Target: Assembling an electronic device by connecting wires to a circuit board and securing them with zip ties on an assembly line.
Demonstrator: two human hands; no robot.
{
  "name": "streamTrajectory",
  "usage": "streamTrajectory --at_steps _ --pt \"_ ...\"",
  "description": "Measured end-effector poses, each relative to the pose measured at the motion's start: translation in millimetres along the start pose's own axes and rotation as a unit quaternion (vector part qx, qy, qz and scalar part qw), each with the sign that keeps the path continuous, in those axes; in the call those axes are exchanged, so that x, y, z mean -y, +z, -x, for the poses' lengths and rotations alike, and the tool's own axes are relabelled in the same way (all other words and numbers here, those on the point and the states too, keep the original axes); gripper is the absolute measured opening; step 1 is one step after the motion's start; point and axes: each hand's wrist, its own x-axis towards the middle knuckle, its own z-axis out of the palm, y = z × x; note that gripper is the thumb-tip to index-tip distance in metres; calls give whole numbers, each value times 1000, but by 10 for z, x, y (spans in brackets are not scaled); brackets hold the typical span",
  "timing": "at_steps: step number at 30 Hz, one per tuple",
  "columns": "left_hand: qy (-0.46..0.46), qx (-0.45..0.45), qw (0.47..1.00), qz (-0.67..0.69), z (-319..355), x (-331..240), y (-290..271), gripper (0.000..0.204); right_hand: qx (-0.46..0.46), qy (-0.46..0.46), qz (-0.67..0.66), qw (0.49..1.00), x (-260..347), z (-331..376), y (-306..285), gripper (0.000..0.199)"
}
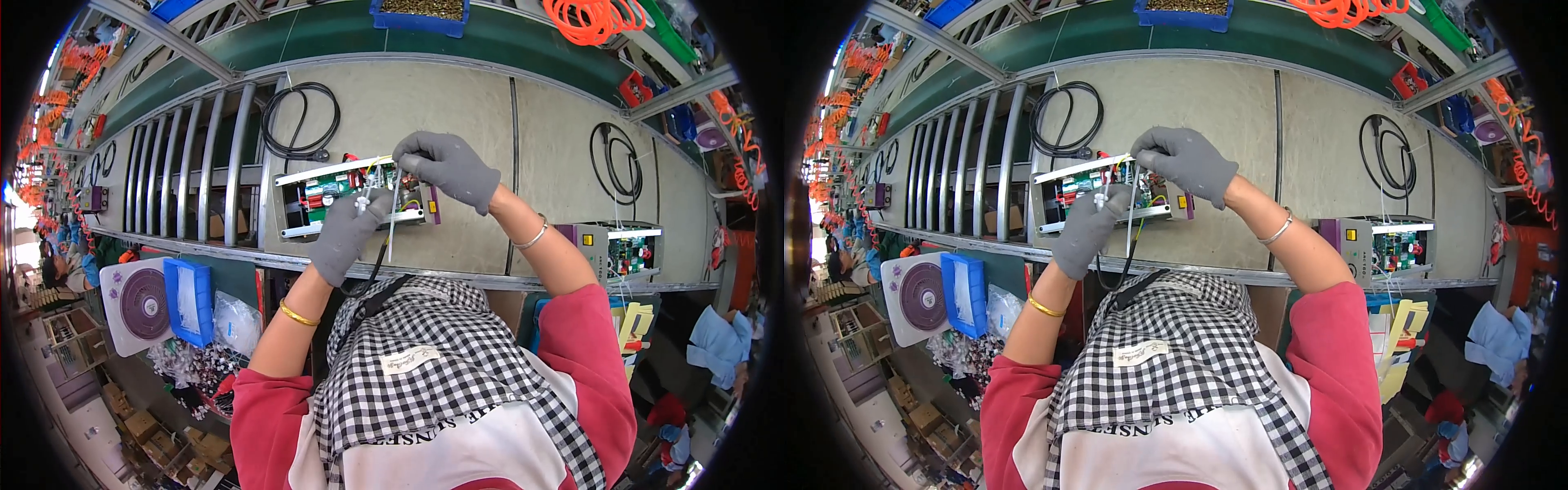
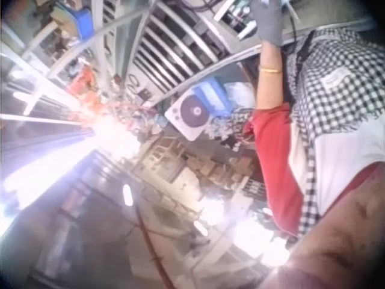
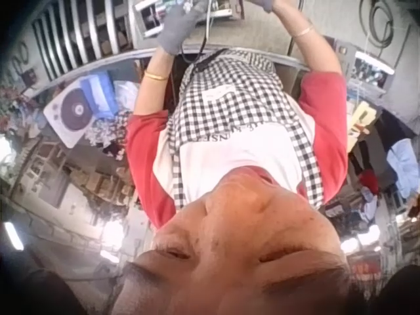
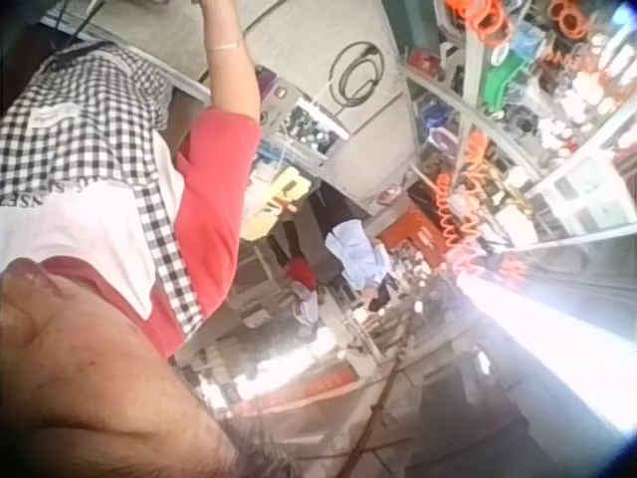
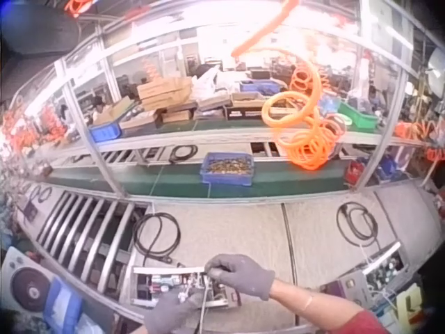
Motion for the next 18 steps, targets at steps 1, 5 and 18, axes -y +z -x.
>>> streamTrajectory --at_steps 1,5,18 --pt "-40 30 999 -6 85 -214 26 32 -6 15 7 1000 5 10 23 22" --pt "-65 27 997 -27 76 -12 32 28 47 47 61 996 33 101 9 23" --pt "-11 73 963 -258 -324 228 -90 37 6 -80 593 801 -273 -104 193 30"
